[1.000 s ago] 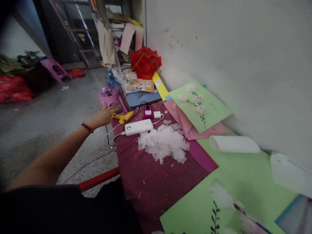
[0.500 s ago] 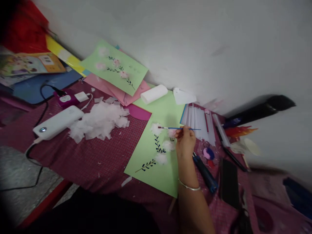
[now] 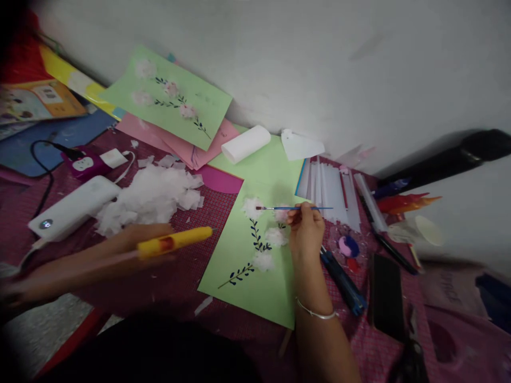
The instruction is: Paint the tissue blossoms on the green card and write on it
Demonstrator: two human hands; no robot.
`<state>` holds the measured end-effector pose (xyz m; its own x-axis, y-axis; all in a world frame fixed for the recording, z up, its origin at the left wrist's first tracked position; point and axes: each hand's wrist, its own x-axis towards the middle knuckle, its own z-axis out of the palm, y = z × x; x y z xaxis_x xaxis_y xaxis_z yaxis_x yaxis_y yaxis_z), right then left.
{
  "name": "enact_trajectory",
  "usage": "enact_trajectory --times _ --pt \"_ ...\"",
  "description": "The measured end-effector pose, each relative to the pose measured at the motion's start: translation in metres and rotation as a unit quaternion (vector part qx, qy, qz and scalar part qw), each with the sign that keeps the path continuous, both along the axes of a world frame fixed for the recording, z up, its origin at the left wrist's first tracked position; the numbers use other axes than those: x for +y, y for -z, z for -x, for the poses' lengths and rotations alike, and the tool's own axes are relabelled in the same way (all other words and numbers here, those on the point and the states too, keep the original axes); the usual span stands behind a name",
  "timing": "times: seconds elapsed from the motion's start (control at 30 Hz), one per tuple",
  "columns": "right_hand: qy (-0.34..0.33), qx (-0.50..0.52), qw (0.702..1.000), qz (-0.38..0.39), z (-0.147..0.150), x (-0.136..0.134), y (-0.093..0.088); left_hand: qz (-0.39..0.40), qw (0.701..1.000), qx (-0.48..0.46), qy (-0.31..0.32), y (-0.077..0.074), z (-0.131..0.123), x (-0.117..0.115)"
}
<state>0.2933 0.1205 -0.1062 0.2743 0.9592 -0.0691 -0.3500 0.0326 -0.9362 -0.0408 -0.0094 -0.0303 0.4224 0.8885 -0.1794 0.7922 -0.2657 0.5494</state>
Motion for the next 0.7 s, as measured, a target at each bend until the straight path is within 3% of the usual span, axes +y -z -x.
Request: enact_trajectory --times 0.13,0.27,0.53,0.7 --pt "0.002 -0.008 1.000 0.011 -0.001 0.000 0.001 0.020 0.995 0.053 0.076 0.008 -0.042 0.044" --pt "0.013 -0.017 0.999 0.030 -0.002 0.000 0.001 0.011 0.985 0.109 0.136 0.007 -0.053 0.069" --pt "0.007 -0.021 0.999 0.036 -0.001 -0.002 0.000 -0.053 0.976 0.124 0.174 0.028 -0.052 0.083" --pt "0.012 -0.016 0.999 0.029 -0.002 -0.002 0.001 -0.058 0.978 0.113 0.166 0.022 -0.042 0.078"
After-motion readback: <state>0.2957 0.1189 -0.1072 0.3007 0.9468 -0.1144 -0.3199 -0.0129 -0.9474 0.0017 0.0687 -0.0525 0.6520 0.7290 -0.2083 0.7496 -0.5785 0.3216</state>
